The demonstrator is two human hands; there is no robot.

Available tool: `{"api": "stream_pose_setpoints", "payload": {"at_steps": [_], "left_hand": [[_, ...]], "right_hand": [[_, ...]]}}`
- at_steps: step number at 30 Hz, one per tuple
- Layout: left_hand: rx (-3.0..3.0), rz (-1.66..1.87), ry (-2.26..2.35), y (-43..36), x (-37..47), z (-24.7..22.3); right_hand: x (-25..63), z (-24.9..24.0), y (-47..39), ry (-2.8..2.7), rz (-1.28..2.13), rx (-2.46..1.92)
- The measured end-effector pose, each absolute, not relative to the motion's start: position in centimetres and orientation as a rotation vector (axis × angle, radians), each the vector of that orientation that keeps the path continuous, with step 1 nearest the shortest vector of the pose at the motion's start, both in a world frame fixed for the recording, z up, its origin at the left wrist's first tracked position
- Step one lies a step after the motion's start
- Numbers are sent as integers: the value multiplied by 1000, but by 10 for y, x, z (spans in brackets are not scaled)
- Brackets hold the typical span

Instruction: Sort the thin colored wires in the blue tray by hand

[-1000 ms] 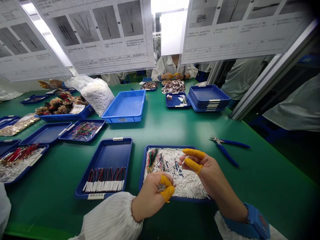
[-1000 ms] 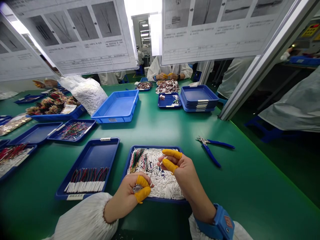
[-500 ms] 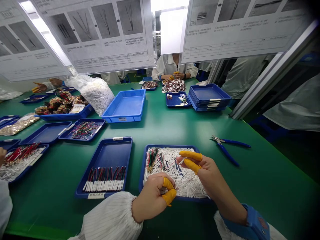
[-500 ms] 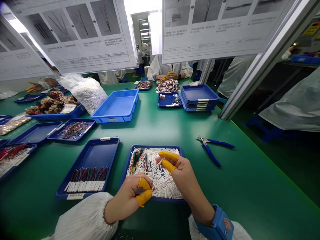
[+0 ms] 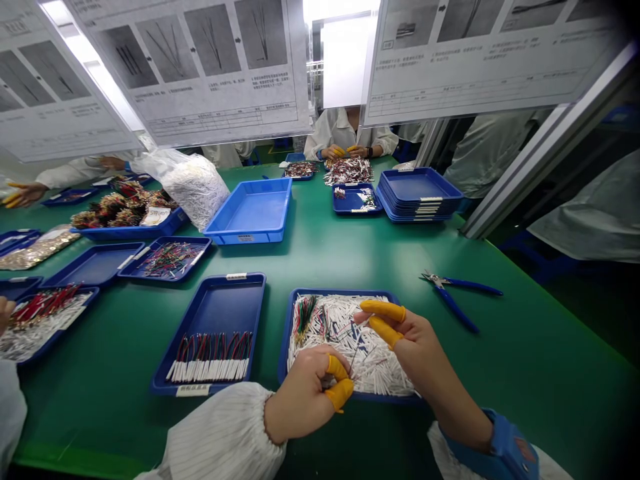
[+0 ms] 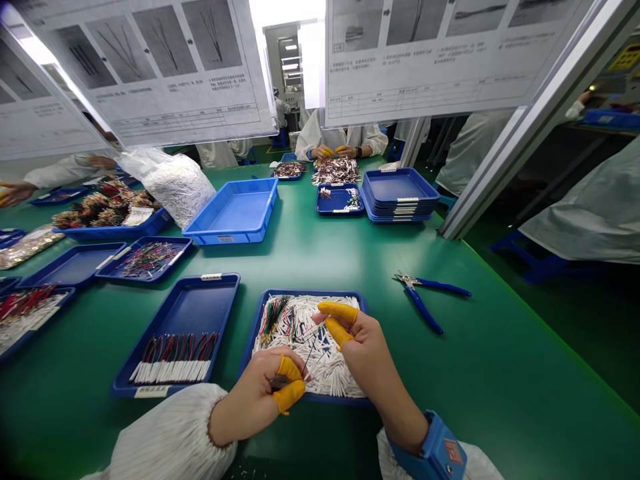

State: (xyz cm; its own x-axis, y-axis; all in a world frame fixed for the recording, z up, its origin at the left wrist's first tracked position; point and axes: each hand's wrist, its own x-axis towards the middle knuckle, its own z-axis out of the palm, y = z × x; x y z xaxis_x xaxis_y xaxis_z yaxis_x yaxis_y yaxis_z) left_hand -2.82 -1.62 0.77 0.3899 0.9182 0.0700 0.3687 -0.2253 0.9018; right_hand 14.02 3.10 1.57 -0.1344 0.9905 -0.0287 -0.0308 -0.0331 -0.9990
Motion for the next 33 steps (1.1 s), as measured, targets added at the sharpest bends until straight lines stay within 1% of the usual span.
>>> {"api": "stream_pose_setpoints", "payload": {"at_steps": [3,11,25,33], "left_hand": [[1794,805,1118,-16,-28,8],[1808,794,1120,-17,-29,7],[1819,818,1121,-17,-28,3],[1781,911,1192,-17,-29,4]], "right_hand": [[140,14,31,-1312,1305,-1162],[139,16,31,-1194,1469,-1025],[140,17,31,-1355,1514,-1039],[138,5,32,-1347,1724,-911]]}}
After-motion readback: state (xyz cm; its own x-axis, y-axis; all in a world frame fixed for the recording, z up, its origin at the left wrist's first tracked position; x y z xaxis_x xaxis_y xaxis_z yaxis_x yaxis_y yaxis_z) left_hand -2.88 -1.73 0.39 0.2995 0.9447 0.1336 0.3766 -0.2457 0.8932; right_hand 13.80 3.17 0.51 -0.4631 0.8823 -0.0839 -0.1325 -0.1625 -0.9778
